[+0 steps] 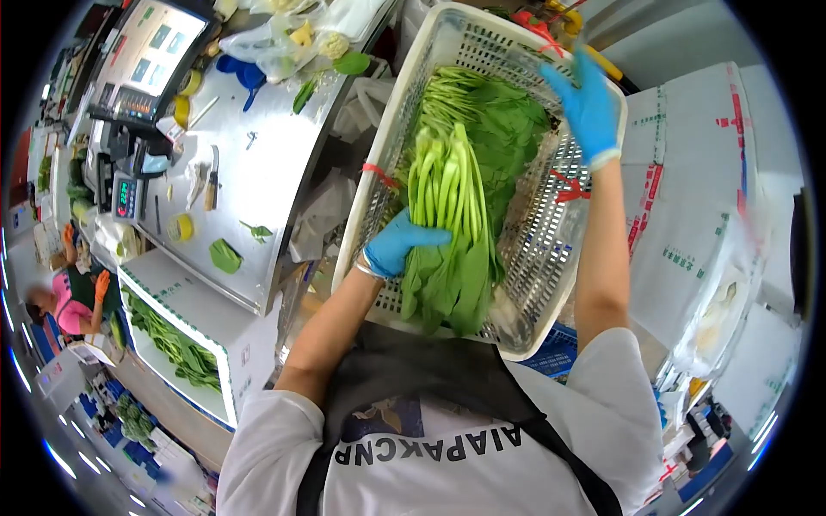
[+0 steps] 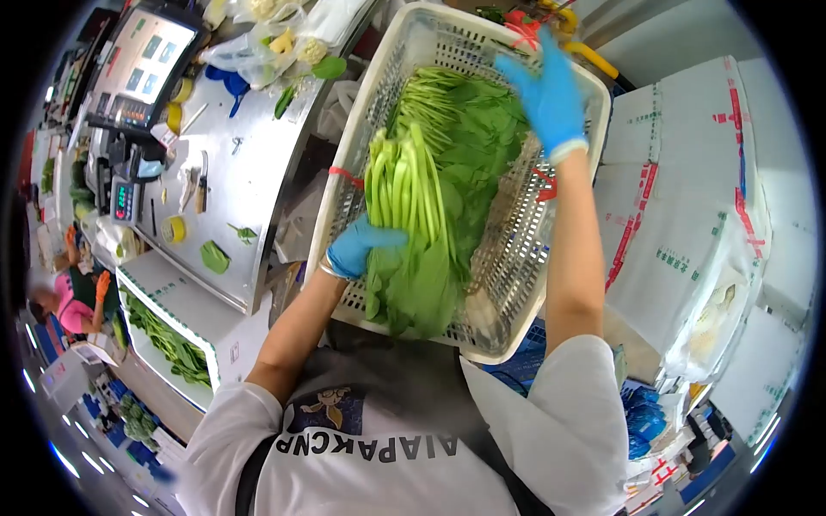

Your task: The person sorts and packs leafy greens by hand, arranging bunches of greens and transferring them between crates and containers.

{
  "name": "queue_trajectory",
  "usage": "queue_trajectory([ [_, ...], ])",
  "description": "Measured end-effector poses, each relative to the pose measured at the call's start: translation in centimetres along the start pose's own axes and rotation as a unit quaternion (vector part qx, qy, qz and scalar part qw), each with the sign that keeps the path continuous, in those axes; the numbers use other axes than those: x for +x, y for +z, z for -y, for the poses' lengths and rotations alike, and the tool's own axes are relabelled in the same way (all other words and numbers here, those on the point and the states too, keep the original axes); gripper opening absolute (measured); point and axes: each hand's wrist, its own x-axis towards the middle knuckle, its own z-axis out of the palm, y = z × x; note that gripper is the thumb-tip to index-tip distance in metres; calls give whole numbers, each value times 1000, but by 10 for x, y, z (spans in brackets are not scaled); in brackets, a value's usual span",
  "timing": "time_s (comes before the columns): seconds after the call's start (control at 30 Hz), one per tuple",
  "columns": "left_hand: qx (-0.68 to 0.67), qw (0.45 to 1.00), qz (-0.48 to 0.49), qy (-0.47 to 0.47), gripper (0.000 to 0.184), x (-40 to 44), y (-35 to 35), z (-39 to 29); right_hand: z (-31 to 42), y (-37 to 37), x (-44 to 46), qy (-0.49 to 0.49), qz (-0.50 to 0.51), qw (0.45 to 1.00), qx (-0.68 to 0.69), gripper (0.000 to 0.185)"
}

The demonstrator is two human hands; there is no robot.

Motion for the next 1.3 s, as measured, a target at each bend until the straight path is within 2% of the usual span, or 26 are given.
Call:
queue_trajectory([
  [0.03,-11,1000,-16,14,53,-1,3,-6,6,9,-31,110,124,970,179,89],
  [0.07,-21,999,-31,29,52,0,6,-12,-10,30,-59,102,228,941,227,94],
  [0.1,-51,997,-38,53,50,1,9,-14,1,45,-92,117,314,881,334,94],
  [0.17,-31,997,-47,53,50,5,1,-13,13,75,-145,191,369,782,465,85],
  [0.2,-21,997,-53,52,50,5,-3,-13,28,82,-152,247,337,796,438,75],
  [0.27,-96,994,-48,11,48,-3,-10,-14,35,84,-159,271,284,781,486,62],
  [0.33,-204,978,-33,-38,48,-12,-24,-13,20,95,-171,339,212,726,559,49],
  [0.37,-266,964,-22,-17,54,-20,-26,-11,11,97,-175,352,216,666,621,42],
  [0.4,-239,969,-12,56,64,-32,-16,-24,17,89,-174,374,215,656,619,43],
  [0.47,-285,951,39,114,65,-43,-22,-22,27,78,-172,404,242,622,626,45],
  [0.57,-338,933,90,79,69,-60,-41,-14,55,71,-170,381,273,639,610,50],
  [0.67,-376,913,130,90,65,-88,-46,-21,91,71,-167,360,305,648,598,51],
  [0.77,-288,949,26,123,62,-125,-71,-17,128,92,-174,349,304,670,581,49],
  [0.8,-145,980,-12,137,59,-144,-76,-27,144,107,-180,345,304,672,580,48],
  [0.87,-13,969,-83,231,54,-178,-77,-36,208,127,-198,262,339,765,481,47],
  [0.9,4,957,-103,272,63,-202,-78,-42,244,139,-215,149,385,795,444,52],
  [0.93,-8,932,-109,344,82,-217,-86,-39,279,156,-234,84,404,809,419,65],
  [0.97,-22,905,-156,396,97,-232,-101,-38,311,175,-251,17,420,817,394,80],
  [1.0,41,898,-192,393,102,-253,-123,-34,342,192,-264,-51,423,827,367,96],
  [1.07,13,837,-277,473,97,-319,-141,-38,404,215,-285,-102,500,775,373,108],
  [1.1,-16,833,-303,463,92,-352,-153,-38,432,220,-294,-122,530,753,371,115],
  [1.13,-45,830,-324,452,88,-389,-166,-37,465,226,-300,-165,575,739,308,118],
  [1.17,-50,825,-363,430,77,-433,-174,-42,497,234,-309,-226,587,720,294,116],
  [1.2,-34,803,-376,461,72,-463,-201,-30,527,250,-321,-284,595,698,278,115],
  [1.27,-55,799,-410,436,71,-530,-228,-19,562,277,-336,-289,624,659,303,107],
  [1.3,-80,769,-426,470,57,-554,-246,-10,575,287,-343,-289,636,642,316,102],
])
